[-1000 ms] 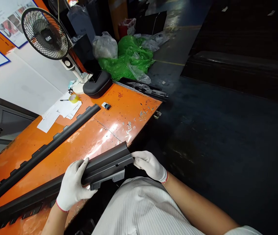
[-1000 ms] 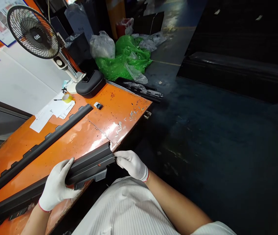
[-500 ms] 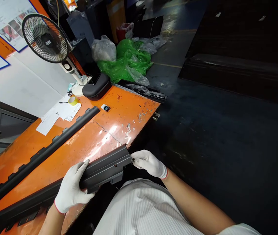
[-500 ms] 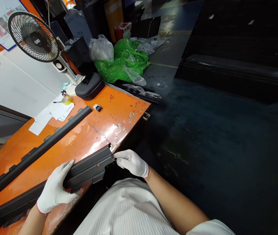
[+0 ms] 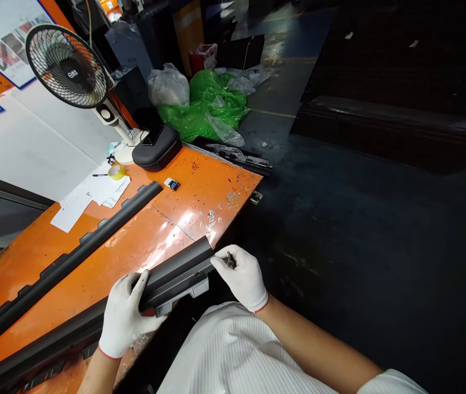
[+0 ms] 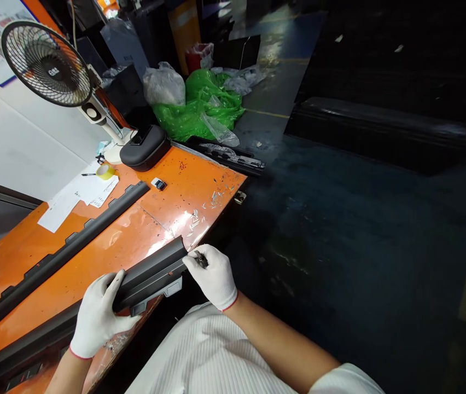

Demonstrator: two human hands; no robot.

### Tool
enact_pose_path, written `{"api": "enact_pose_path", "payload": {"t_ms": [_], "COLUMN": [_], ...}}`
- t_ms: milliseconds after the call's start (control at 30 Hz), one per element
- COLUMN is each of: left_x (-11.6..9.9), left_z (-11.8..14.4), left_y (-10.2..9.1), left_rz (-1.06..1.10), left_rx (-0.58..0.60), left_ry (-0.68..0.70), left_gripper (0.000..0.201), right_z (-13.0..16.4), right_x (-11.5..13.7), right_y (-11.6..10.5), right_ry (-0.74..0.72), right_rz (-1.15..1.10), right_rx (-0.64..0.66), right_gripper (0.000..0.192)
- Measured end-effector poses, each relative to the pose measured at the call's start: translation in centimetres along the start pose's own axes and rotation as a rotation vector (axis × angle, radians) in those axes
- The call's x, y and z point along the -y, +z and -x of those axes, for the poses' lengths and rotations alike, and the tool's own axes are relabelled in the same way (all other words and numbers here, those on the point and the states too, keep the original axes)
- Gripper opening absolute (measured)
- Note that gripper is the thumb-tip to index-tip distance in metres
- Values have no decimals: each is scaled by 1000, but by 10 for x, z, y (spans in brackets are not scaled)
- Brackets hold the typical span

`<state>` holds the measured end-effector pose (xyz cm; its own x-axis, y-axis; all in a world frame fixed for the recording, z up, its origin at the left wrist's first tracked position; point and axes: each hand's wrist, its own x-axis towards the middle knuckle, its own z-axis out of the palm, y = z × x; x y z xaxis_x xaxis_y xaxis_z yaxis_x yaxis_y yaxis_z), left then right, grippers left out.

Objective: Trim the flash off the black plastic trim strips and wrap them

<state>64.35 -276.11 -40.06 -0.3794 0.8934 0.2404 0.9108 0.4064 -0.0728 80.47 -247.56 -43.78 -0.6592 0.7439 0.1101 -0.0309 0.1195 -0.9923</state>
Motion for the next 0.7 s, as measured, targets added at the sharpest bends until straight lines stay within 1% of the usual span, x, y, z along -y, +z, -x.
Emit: {"api": "enact_pose_path", "payload": {"t_ms": [33, 67, 167, 200, 233, 367, 433, 533, 700], "left_x": [1, 2, 3, 4, 4, 6, 7, 8, 9], "left_z": [1, 1, 0, -1, -2, -4, -4, -3, -2], "left_y": [1, 1, -1, -3, -5, -10, -12, -13, -14], "left_rz": [-8, -12, -8, -3, 5, 55, 80, 95, 98], "left_rx": [-8, -16, -26, -26, -24, -8, 2, 13, 20], "left_ry": [0, 0, -8, -6, -1, 36, 35, 31, 43], "left_gripper": [96, 95, 91, 90, 90, 97, 99, 102, 104], "right_z": [-2, -5, -11, -12, -12, -4, 0, 3, -3], "right_x": [-1, -3, -16, -21, -25, -33, -33, -31, -30], "right_y": [0, -1, -6, -8, -10, -12, -11, -7, -9], "right_ry": [19, 69, 294, 333, 341, 314, 311, 247, 130], "right_rz": [-8, -33, -169, -217, -266, -435, -461, -444, -389], "right_rx": [4, 10, 38, 66, 109, 359, 432, 453, 470], "right_gripper": [17, 19, 26, 28, 31, 47, 48, 46, 43]}}
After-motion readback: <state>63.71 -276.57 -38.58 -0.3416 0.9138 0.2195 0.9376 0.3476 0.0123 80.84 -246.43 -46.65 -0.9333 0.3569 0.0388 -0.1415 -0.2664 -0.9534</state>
